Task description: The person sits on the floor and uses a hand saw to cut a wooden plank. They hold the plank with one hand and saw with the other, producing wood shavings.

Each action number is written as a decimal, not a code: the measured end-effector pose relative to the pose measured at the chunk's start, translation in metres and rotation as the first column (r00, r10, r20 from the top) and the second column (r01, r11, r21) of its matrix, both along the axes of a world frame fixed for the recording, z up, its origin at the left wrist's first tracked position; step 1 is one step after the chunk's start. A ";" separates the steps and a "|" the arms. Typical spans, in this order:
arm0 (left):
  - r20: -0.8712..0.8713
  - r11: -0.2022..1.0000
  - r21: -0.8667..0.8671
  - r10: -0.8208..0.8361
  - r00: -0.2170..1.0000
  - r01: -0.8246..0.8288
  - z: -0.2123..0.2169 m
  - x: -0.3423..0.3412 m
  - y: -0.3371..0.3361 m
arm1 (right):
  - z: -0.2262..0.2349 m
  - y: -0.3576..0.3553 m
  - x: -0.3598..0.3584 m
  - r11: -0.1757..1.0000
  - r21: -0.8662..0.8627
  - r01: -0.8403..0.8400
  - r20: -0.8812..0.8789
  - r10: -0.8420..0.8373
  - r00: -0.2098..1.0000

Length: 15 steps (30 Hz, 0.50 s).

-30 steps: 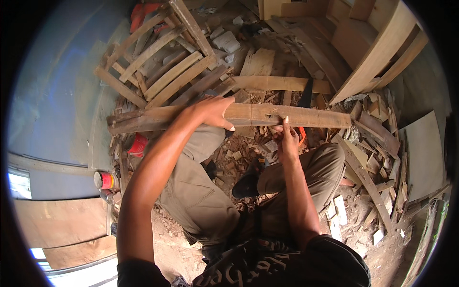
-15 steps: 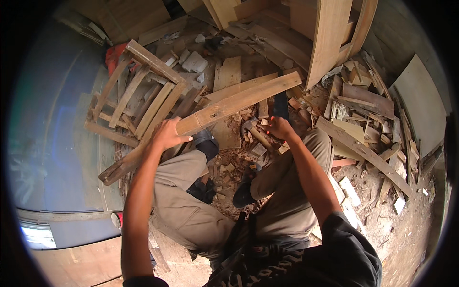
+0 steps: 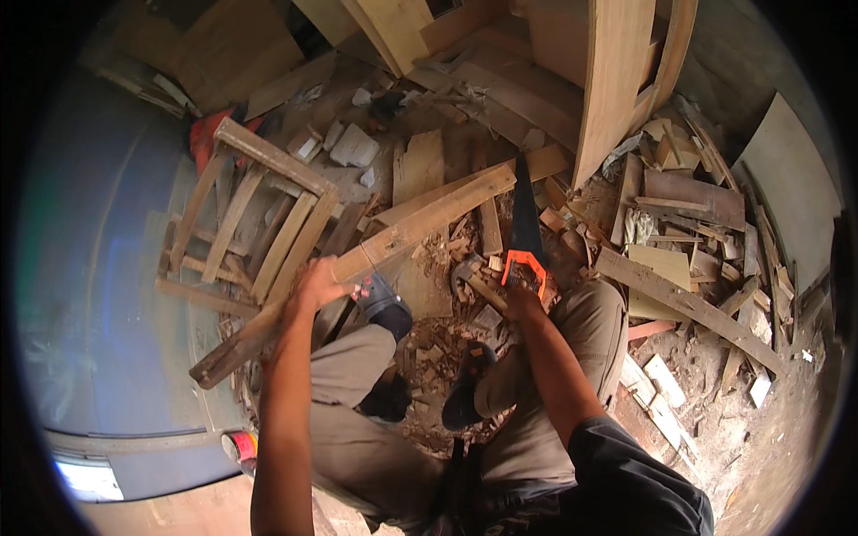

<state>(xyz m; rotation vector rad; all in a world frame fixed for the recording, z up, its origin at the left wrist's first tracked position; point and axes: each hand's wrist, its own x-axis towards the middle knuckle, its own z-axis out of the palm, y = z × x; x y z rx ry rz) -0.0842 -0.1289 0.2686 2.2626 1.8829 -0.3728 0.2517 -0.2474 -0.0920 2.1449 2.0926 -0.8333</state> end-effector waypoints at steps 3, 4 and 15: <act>0.027 0.997 -0.067 0.042 0.999 -0.040 -0.013 -0.005 0.009 | -0.004 0.002 -0.020 0.976 0.164 0.141 0.116 -0.161 0.980; 0.026 0.996 -0.081 0.050 0.998 -0.047 -0.020 -0.011 0.012 | -0.004 0.002 -0.024 0.949 0.287 0.126 0.190 -0.186 0.964; 0.174 0.992 -0.122 0.060 0.983 -0.038 -0.061 -0.006 0.049 | -0.033 0.016 -0.016 0.890 0.371 0.266 0.228 -0.365 0.903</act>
